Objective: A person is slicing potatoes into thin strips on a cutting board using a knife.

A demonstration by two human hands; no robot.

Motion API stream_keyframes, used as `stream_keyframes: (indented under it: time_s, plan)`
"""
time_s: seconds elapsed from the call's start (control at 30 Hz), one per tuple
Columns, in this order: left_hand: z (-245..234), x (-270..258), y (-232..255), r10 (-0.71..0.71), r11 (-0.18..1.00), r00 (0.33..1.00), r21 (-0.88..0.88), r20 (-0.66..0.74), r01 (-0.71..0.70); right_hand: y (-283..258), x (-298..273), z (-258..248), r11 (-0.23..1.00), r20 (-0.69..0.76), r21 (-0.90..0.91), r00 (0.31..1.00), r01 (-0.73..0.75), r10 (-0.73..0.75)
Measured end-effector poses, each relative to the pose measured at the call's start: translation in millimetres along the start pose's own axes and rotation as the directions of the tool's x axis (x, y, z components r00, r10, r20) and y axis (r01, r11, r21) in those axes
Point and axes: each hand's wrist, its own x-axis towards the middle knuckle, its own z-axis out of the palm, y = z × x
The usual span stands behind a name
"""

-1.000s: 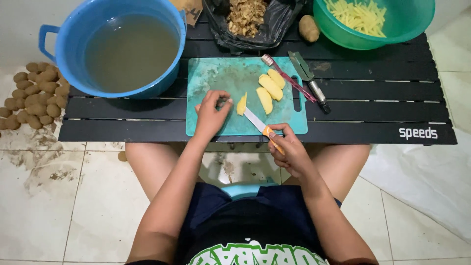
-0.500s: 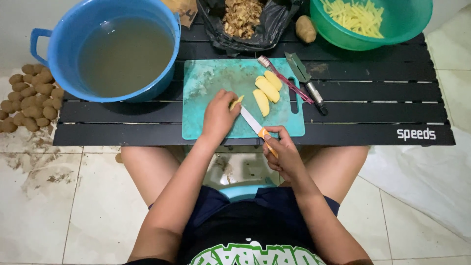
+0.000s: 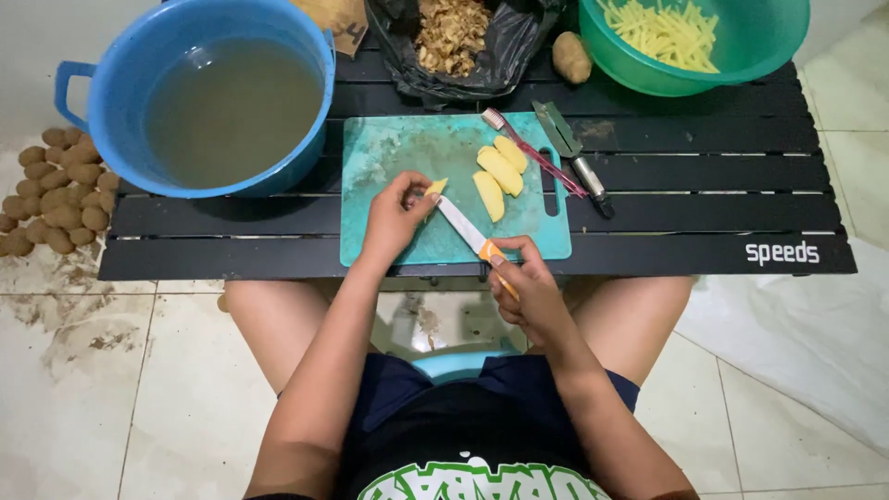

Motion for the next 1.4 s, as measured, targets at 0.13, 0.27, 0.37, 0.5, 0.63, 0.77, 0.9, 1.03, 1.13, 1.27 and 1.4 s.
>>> stream_keyframes:
  time_s: [0.13,0.27,0.37,0.5,0.63,0.77,0.9,1.03,1.13,1.27,1.4]
  plan:
    - [-10.4,-1.7,15.0,-0.016,1.0,1.0,0.009,-0.025,0.016,-8.8,-6.7,-11.6,0.999,-0.015,-0.041,1.0,0.014,-0.014]
    - [-4.9,-6.2,29.3,0.127,0.946,0.992,0.298,0.021,-0.127,-16.2,-15.3,-24.2,0.997,-0.12,-0.072,0.992,0.04,-0.048]
    - [8.8,-7.5,29.6,0.244,0.786,0.965,0.564,0.092,-0.253,-19.8,-20.2,-25.9,0.998,-0.165,-0.052,0.985,0.048,-0.056]
    - [19.0,7.9,15.4,0.31,0.561,0.937,0.764,0.164,-0.319,-17.1,-21.6,-30.9,0.998,-0.188,-0.041,0.981,0.051,-0.058]
    - [9.5,21.5,25.8,0.212,0.642,0.956,0.709,0.202,-0.292,-21.3,-25.9,-37.2,0.997,-0.21,-0.038,0.975,0.063,-0.069]
    - [11.1,56.5,6.6,0.043,0.896,0.978,0.425,0.205,-0.129,-31.4,-31.0,-55.8,0.994,-0.245,-0.009,0.964,0.106,-0.105]
    - [28.0,85.6,65.4,0.066,0.994,0.926,-0.101,0.372,-0.03,-37.8,-28.9,-109.5,0.979,-0.329,0.062,0.93,0.195,-0.165]
    - [109.3,150.7,124.1,0.081,0.977,0.931,-0.212,0.355,-0.004,-50.8,-25.6,-166.1,0.937,-0.458,0.091,0.85,0.337,-0.261]
    - [175.3,206.5,162.2,0.28,0.959,0.88,-0.152,0.384,-0.239,-66.6,-20.0,-195.8,0.882,-0.555,0.068,0.752,0.466,-0.354]
    - [269.4,291.4,172.4,0.402,0.838,0.791,0.162,0.46,-0.521,-84.8,7.2,-223.2,0.841,-0.679,-0.078,0.589,0.535,-0.438]
    - [347.9,363.5,123.4,0.25,0.703,0.738,0.407,0.627,-0.584,-66.0,49.3,-258.2,0.854,-0.665,-0.201,0.573,0.479,-0.478]
